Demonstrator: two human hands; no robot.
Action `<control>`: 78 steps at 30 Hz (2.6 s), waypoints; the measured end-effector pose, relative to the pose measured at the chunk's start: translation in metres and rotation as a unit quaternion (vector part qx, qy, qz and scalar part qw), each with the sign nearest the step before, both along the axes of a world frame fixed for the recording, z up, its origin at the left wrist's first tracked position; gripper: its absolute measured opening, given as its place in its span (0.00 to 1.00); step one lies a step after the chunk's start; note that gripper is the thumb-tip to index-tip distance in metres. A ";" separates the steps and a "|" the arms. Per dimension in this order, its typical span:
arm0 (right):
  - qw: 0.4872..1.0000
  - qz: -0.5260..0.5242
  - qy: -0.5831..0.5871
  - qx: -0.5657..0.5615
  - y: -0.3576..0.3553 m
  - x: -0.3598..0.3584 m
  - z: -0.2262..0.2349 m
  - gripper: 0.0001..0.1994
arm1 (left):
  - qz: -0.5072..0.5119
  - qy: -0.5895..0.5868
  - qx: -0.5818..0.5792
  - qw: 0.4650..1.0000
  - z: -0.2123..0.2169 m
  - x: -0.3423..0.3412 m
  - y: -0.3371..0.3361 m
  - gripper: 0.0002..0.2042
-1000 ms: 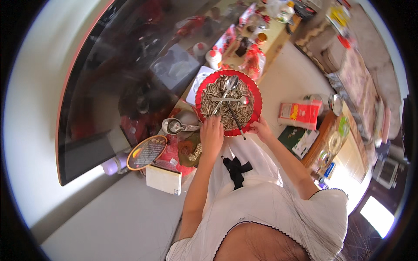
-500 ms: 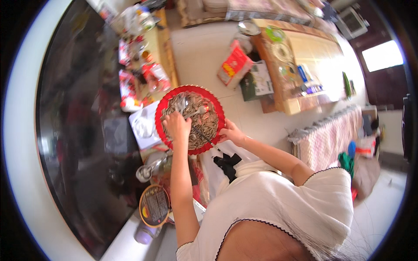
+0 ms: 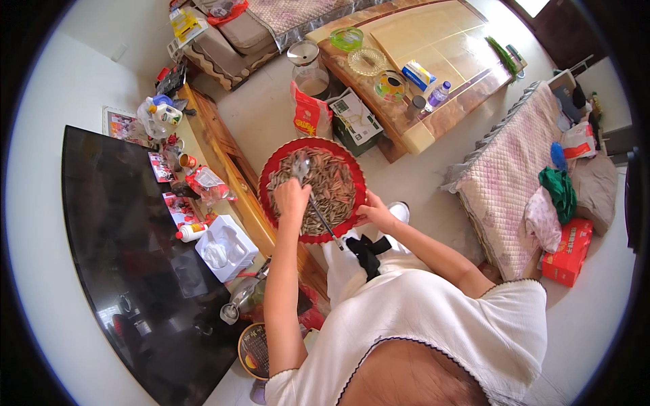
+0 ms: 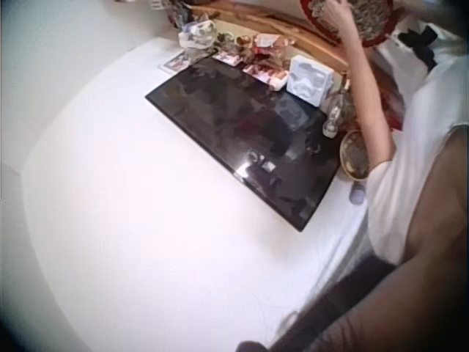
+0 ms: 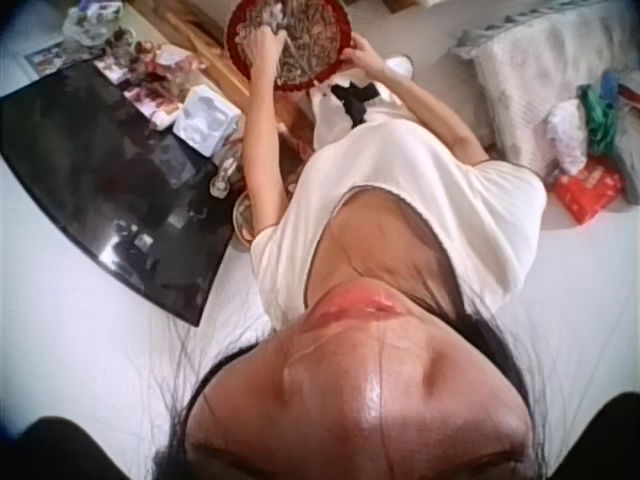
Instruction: The person picks up and moves various objects on a cluttered surface, including a bowl of seeds, a bottle of cleaner, a bag of cables, and a kitchen cleaver.
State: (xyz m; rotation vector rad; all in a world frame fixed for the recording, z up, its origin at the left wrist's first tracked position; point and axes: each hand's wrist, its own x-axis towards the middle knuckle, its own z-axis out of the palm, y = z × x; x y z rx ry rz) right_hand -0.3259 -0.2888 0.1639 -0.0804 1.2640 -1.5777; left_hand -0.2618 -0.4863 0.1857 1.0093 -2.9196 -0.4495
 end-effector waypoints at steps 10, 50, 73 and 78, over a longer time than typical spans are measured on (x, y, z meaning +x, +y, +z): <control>0.997 -0.074 -0.006 0.023 0.126 -0.103 -0.010 0.26 | -0.083 -0.047 0.008 0.995 -0.016 -0.135 0.128 0.12; 0.948 -0.317 -0.029 0.025 0.237 -0.489 -0.045 0.21 | 0.154 0.339 0.689 0.623 0.048 -0.445 0.151 0.08; 0.990 -0.078 -0.114 -0.008 0.046 -0.772 -0.303 0.24 | 0.563 0.356 0.604 0.438 -0.031 -0.452 0.303 0.09; 0.990 -0.062 -0.123 0.009 0.025 -0.769 -0.316 0.22 | 0.559 0.354 0.621 0.419 -0.042 -0.476 0.294 0.08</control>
